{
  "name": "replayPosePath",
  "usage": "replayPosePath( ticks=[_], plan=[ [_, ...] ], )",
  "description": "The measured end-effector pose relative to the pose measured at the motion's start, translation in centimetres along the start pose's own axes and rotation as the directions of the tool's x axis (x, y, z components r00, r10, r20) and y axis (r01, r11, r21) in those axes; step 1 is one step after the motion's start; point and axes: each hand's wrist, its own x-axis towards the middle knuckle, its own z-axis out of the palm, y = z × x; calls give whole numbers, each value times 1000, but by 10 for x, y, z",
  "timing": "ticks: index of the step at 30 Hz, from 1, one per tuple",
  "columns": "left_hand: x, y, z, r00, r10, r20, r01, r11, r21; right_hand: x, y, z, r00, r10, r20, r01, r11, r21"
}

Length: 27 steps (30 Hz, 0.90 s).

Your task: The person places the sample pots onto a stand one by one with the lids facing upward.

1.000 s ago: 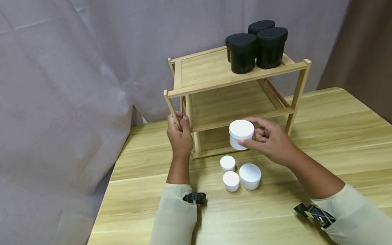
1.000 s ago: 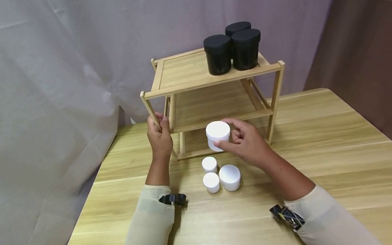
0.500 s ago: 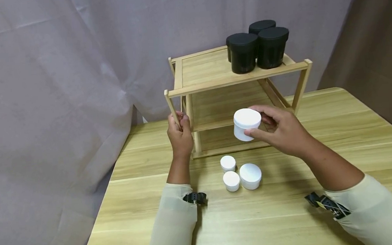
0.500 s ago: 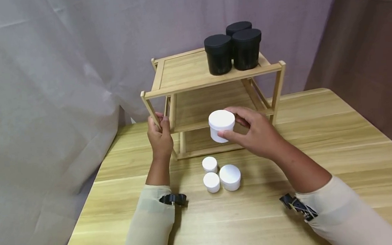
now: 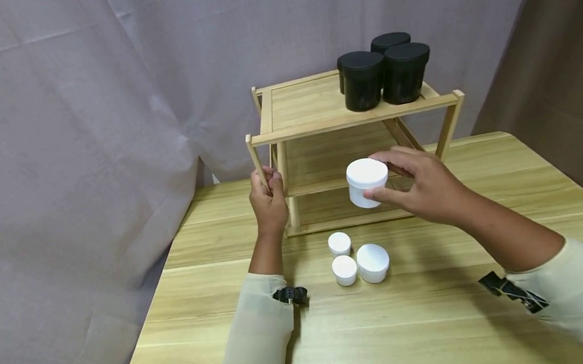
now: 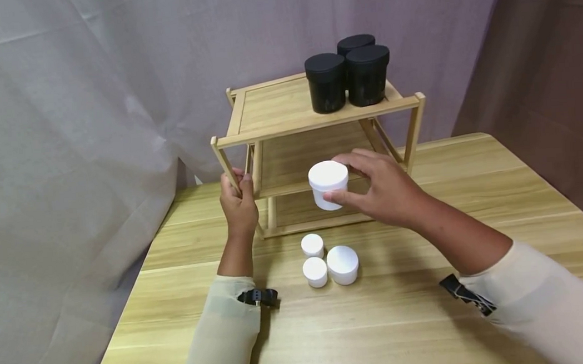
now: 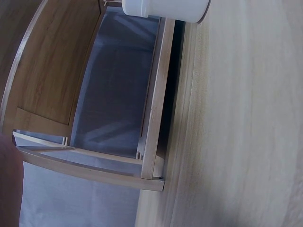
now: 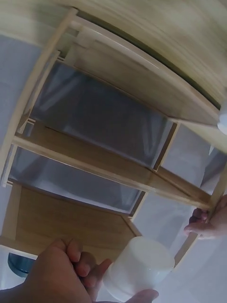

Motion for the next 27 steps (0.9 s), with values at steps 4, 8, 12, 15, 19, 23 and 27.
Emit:
replayPosePath(
  ticks=[4, 8, 12, 15, 19, 23, 27],
  plan=[
    [1, 0, 0, 1000, 11, 7, -11, 1000, 2, 2, -2, -3, 1000, -4, 28, 4, 1000, -15],
    [2, 0, 1, 1000, 16, 3, -16, 1000, 6, 7, -5, -5, 999, 9, 52, -10, 1000, 20],
    [1, -1, 1, 1000, 6, -4, -6, 1000, 6, 12, -13, -9, 997, 58, 59, -62, 996, 66],
    [2, 0, 0, 1000, 7, -8, -7, 1000, 13, 16, -18, -12, 996, 65, 68, -69, 996, 56],
    [2, 0, 0, 1000, 9, -6, -9, 1000, 14, 20, -23, -16, 997, 16, 74, -14, 999, -37],
    [2, 0, 0, 1000, 13, -6, -13, 1000, 29, 25, -28, -21, 998, -45, 53, 52, 989, -137],
    [1, -1, 0, 1000, 12, -11, -12, 999, 36, 30, -33, -25, 995, -93, 42, 99, 982, -161]
  ],
)
